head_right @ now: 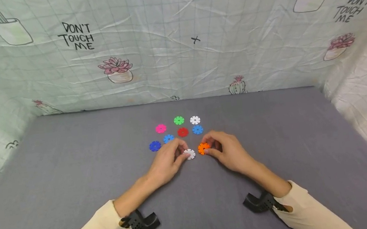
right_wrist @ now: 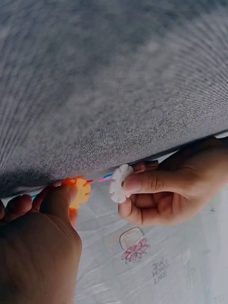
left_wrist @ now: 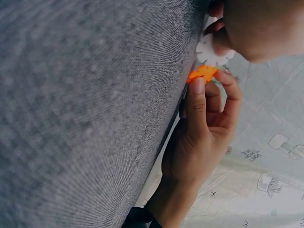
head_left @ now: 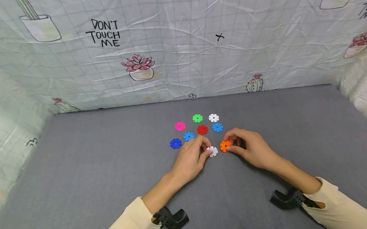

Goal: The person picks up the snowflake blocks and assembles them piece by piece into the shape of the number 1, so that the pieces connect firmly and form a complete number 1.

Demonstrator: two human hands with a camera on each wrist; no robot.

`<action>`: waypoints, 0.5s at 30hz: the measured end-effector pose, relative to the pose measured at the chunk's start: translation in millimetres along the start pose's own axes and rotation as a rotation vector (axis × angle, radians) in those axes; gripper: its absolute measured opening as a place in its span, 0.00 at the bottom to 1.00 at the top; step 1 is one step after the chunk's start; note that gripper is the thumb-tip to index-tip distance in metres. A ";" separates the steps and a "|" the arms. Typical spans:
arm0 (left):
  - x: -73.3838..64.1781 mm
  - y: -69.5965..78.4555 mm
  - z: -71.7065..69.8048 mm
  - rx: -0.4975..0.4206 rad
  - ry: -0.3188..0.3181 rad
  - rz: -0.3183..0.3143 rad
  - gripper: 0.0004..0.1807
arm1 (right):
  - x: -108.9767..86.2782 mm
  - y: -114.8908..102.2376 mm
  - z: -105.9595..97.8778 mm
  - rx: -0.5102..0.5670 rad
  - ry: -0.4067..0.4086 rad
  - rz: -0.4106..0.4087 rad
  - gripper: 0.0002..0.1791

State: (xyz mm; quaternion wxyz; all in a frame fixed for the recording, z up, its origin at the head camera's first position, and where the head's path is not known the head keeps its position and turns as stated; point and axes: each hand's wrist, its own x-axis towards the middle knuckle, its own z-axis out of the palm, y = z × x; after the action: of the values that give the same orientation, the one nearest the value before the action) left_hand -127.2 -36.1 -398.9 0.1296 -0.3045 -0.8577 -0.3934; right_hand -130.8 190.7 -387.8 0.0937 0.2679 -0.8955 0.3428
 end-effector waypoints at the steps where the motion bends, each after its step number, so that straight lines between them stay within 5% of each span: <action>1: 0.6 -0.1 0.1 -0.015 0.016 -0.005 0.09 | 0.0 -0.5 -0.5 0.000 0.001 0.000 0.15; 8: 6.6 1.4 0.1 -0.286 0.108 -0.094 0.06 | -1.2 -4.1 -3.5 0.042 0.007 0.052 0.16; 15: 4.4 8.4 -2.9 -0.689 0.056 -0.411 0.06 | -3.2 -10.2 -0.8 0.233 -0.048 0.205 0.18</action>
State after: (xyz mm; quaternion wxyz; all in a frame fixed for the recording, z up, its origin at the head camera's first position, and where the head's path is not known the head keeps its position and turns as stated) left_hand -125.5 -32.2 -390.0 -0.0380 -0.1412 -0.7148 -0.6839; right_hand -122.6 186.2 -382.6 0.0049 0.1922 -0.8744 0.4456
